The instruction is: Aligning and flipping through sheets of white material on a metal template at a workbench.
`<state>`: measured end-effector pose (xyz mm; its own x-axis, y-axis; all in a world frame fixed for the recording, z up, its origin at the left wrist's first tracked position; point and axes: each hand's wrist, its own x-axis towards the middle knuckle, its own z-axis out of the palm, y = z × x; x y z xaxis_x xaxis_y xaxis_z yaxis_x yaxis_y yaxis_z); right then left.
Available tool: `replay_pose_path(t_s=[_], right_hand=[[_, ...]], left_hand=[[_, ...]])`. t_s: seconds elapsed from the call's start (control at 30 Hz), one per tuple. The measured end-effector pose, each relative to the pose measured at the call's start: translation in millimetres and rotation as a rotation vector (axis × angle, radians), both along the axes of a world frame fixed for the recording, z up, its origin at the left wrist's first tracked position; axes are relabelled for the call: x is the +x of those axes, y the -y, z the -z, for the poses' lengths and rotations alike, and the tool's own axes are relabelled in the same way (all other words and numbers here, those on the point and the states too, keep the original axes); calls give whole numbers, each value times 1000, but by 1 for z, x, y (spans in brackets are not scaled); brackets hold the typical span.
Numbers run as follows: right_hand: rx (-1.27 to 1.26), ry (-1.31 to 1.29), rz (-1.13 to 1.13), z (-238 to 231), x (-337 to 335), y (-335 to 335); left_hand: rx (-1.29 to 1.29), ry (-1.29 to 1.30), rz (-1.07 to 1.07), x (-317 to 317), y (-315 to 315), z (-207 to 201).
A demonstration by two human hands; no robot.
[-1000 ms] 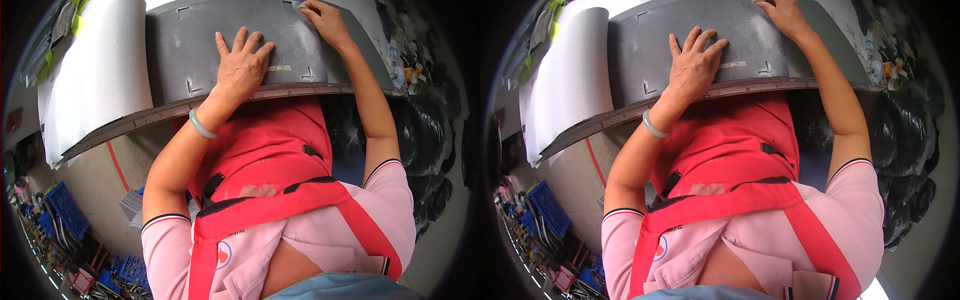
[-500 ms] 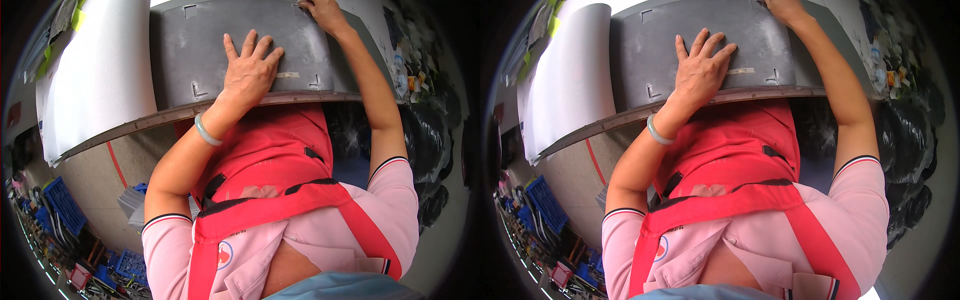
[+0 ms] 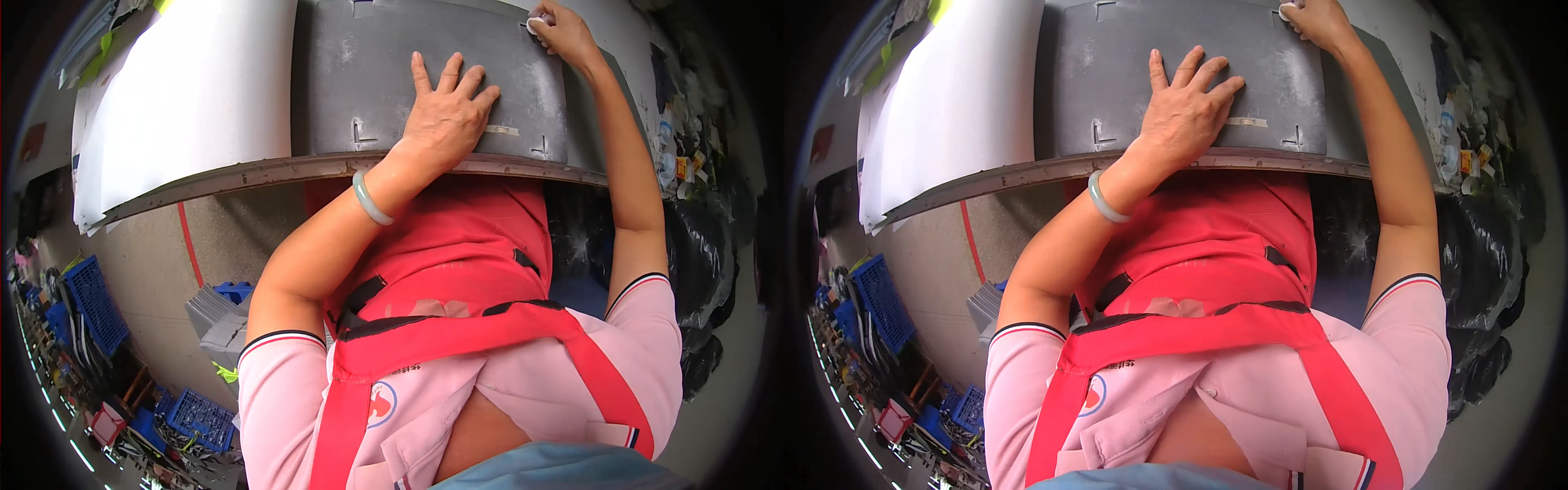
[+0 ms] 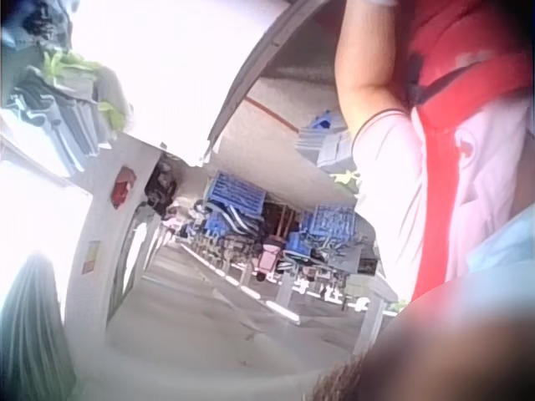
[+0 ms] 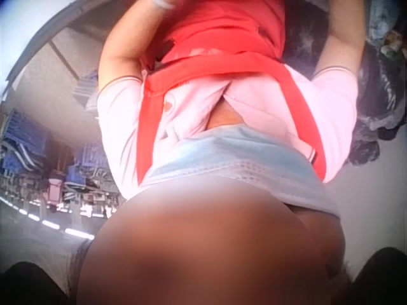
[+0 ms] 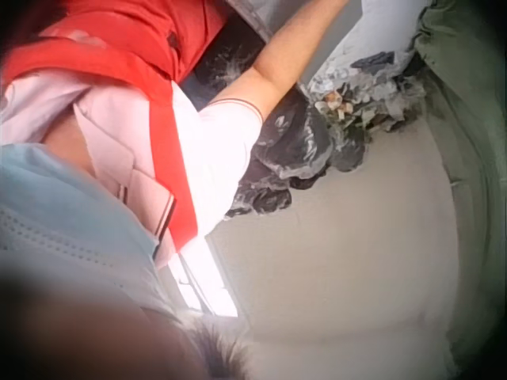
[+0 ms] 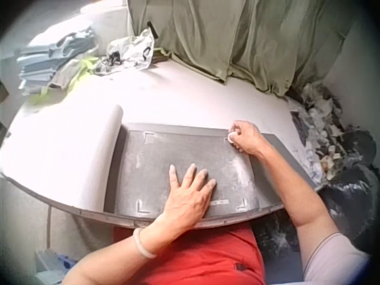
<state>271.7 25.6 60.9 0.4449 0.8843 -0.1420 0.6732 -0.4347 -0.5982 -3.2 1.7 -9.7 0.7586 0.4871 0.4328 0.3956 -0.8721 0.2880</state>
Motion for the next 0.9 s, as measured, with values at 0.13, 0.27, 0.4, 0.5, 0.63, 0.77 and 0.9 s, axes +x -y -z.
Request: replay_pose_path(t_s=[0.13,0.27,0.4,0.5,0.63,0.77,0.9], right_hand=[[266,-99,-139,4,-45,-36],[420,145,-505,30,-114,-87],[408,200,-575,33,-150,-118],[336,233,-604,33,-163,-128],[373,237,-659,27,-165,-130],[242,412,-596,12,-159,-122],[135,-223,-230,16,-170,-119]], left_hand=[[8,23,-2,1,0,2],[-11,55,0,2,0,3],[-22,34,0,2,0,4],[-21,40,2,3,-1,5],[-18,60,2,4,0,6],[-31,45,10,2,0,5],[-35,3,19,2,-1,4]])
